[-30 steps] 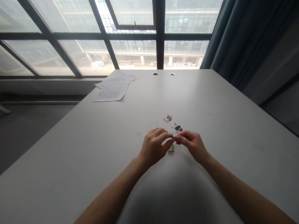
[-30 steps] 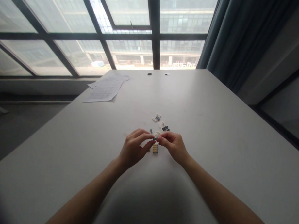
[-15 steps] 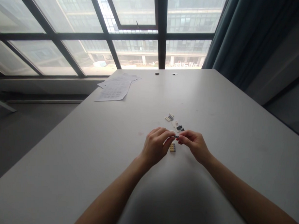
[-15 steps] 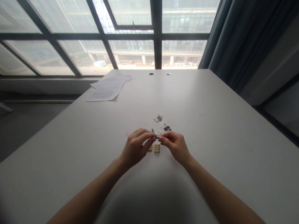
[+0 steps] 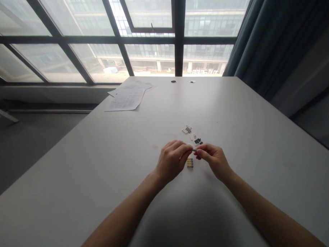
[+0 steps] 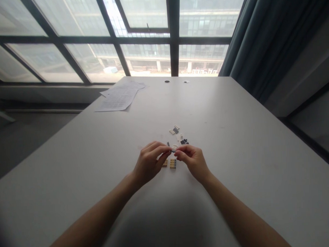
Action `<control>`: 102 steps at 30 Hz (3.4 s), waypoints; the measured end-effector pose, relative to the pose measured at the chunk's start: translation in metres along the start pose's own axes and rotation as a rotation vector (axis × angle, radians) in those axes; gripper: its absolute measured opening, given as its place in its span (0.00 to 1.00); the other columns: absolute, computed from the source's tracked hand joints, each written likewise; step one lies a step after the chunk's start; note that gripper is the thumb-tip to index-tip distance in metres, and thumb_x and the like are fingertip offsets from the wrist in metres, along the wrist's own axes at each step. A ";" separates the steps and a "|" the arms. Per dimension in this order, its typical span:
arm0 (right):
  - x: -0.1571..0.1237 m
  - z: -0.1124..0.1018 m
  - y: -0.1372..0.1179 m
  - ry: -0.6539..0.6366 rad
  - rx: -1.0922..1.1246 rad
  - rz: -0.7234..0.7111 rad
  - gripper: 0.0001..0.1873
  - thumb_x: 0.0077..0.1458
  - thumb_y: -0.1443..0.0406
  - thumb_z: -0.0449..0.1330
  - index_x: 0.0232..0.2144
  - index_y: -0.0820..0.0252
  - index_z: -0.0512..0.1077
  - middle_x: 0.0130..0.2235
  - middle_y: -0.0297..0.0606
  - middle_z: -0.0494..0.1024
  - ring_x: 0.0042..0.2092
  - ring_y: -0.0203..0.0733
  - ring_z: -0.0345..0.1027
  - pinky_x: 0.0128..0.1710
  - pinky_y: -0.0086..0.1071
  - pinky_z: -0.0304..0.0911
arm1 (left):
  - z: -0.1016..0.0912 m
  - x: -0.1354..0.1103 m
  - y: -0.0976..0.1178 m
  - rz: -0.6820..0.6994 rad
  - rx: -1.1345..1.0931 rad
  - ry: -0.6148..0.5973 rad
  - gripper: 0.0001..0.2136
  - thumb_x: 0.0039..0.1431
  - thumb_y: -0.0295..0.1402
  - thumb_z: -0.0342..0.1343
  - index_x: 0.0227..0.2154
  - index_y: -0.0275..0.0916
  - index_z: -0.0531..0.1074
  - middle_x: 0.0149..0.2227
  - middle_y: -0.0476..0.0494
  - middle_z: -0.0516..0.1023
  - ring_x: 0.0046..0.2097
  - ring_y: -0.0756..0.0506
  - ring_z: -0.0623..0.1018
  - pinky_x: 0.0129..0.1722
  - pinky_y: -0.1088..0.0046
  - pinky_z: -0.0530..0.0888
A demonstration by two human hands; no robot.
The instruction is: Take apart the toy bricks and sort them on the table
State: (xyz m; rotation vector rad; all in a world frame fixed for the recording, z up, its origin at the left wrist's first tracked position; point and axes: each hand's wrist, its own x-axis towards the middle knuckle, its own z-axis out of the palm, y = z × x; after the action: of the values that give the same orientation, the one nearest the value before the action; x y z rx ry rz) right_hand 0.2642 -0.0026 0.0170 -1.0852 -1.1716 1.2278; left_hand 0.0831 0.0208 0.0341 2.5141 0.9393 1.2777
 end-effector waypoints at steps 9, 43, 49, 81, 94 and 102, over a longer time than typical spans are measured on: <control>0.000 0.000 -0.002 -0.031 -0.020 -0.006 0.13 0.47 0.55 0.66 0.29 0.59 0.78 0.27 0.38 0.79 0.29 0.38 0.70 0.34 0.35 0.68 | 0.000 0.001 0.000 0.044 -0.027 0.038 0.05 0.61 0.29 0.55 0.34 0.40 0.75 0.32 0.46 0.78 0.34 0.49 0.75 0.37 0.72 0.72; -0.004 -0.001 0.004 0.011 -0.150 -0.097 0.10 0.49 0.58 0.66 0.31 0.58 0.77 0.30 0.36 0.79 0.32 0.40 0.72 0.34 0.33 0.68 | -0.003 0.002 0.000 -0.095 -0.051 -0.083 0.07 0.63 0.32 0.52 0.34 0.38 0.74 0.32 0.45 0.76 0.34 0.48 0.74 0.36 0.72 0.71; -0.003 -0.001 0.005 -0.012 -0.114 -0.097 0.10 0.50 0.58 0.66 0.31 0.59 0.77 0.30 0.36 0.79 0.32 0.38 0.72 0.35 0.32 0.69 | -0.003 0.002 0.000 -0.095 -0.062 -0.071 0.07 0.63 0.32 0.53 0.33 0.38 0.74 0.31 0.45 0.76 0.33 0.48 0.75 0.36 0.73 0.71; 0.015 -0.040 -0.003 -0.367 -0.860 -0.007 0.08 0.51 0.65 0.60 0.32 0.58 0.79 0.31 0.35 0.79 0.31 0.37 0.70 0.33 0.29 0.62 | -0.010 0.003 -0.008 -0.037 0.056 0.034 0.09 0.61 0.34 0.55 0.27 0.38 0.74 0.27 0.46 0.78 0.31 0.48 0.73 0.35 0.70 0.70; 0.015 -0.044 0.007 -0.387 -0.822 -0.036 0.14 0.52 0.62 0.61 0.41 0.60 0.79 0.33 0.38 0.77 0.31 0.36 0.67 0.33 0.29 0.62 | -0.016 0.000 -0.036 -0.271 0.145 0.016 0.06 0.60 0.34 0.54 0.31 0.39 0.75 0.30 0.46 0.76 0.35 0.47 0.75 0.38 0.69 0.71; 0.007 -0.049 0.006 -0.427 -0.761 -0.039 0.20 0.46 0.65 0.65 0.44 0.59 0.77 0.36 0.36 0.74 0.34 0.36 0.66 0.36 0.29 0.64 | 0.004 0.003 -0.050 -0.438 0.222 -0.321 0.12 0.55 0.33 0.58 0.43 0.41 0.75 0.41 0.44 0.77 0.41 0.44 0.76 0.43 0.66 0.73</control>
State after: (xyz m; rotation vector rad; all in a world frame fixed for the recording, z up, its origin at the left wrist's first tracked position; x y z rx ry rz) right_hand 0.3126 0.0055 0.0066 -1.3630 -2.0815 1.0204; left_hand 0.0643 0.0624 0.0127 2.3695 1.5008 0.6503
